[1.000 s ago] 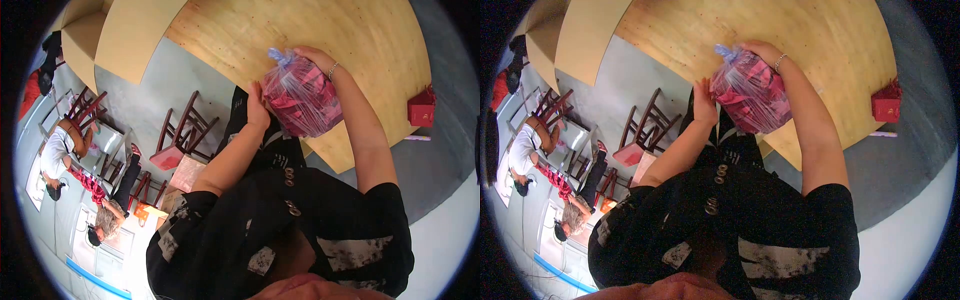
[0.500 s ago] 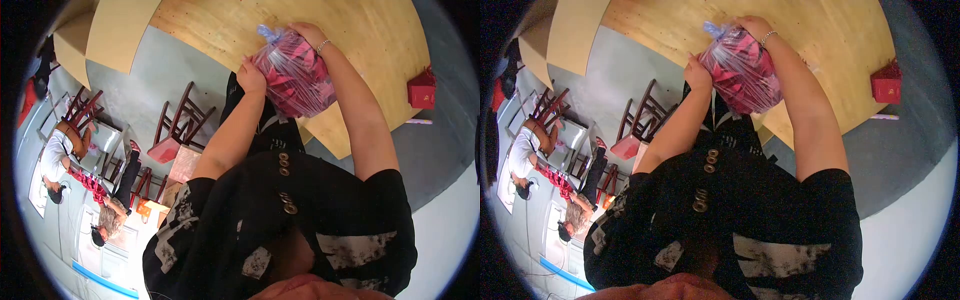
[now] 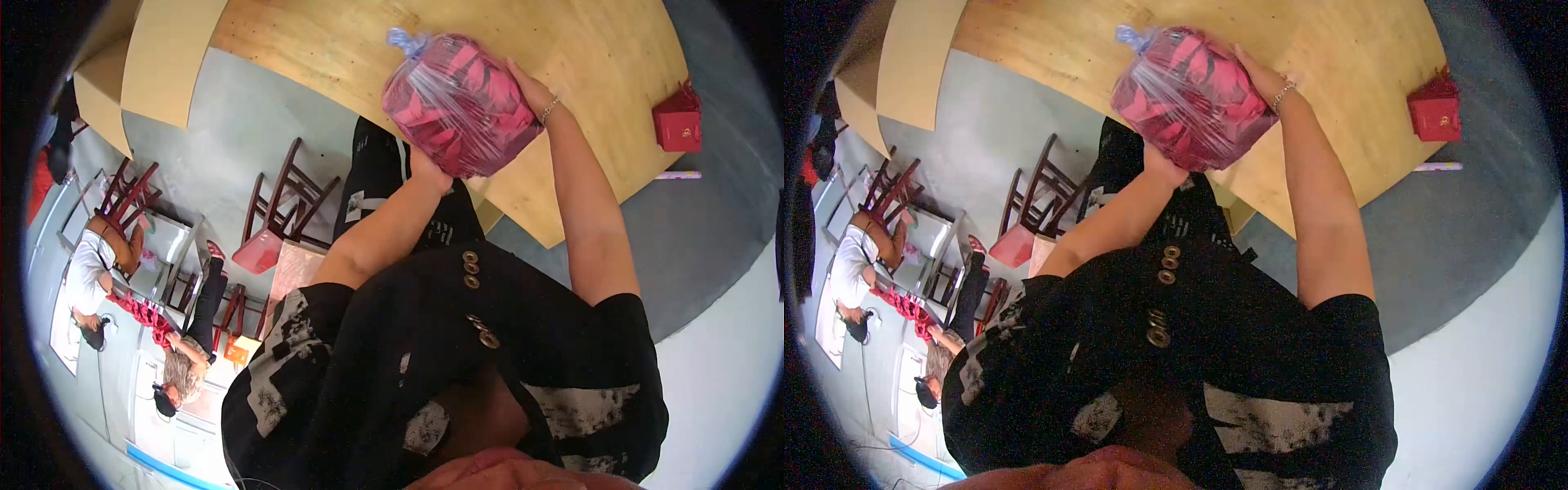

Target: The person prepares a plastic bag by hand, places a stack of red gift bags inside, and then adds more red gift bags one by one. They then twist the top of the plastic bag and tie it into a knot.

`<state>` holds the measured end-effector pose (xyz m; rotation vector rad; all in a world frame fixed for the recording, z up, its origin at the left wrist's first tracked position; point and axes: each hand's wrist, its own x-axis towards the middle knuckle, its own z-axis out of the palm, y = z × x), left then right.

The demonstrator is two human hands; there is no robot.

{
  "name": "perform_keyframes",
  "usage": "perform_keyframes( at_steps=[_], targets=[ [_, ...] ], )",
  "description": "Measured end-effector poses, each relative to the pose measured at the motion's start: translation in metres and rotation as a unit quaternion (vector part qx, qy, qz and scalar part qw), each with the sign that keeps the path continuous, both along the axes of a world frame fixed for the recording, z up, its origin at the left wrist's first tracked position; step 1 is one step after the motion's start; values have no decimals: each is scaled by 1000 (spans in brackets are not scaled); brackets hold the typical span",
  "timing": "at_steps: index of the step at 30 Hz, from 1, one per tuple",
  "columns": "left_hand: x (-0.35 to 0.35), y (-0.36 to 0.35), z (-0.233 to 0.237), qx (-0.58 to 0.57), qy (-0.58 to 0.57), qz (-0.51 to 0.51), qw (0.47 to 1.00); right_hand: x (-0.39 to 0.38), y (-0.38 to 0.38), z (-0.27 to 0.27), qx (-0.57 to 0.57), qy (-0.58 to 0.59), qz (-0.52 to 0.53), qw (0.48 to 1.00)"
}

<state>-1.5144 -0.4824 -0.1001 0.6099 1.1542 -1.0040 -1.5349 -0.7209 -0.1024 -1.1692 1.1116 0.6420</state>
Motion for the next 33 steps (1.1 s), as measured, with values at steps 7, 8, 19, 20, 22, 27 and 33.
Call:
perform_keyframes(
  at_steps=[7, 8, 19, 20, 22, 27, 33],
  targets=[
    [3, -24, 4, -144, -16, 105, 984, 0, 3, -4, -81, -22, 90, 992],
    [0, -22, 7, -139, -15, 106, 985, 1, 9, 7, -47, -35, 42, 997],
    [33, 31, -4, 170, -15, -311, 935, -30, -12, -20, -401, -137, 188, 886],
    [46, 37, 0, 224, -41, -299, 927, -40, -14, -26, -528, -176, 173, 813],
    [75, 42, 7, 288, -193, -252, 904, -63, 1, -8, -540, -114, -124, 824],
    [170, 6, -16, 165, -399, -404, 807, -140, 54, -49, -13, 48, -595, 802],
    [187, -56, 12, -122, -235, -566, 781, -67, 103, -22, 87, -162, -597, 781]
  ],
)
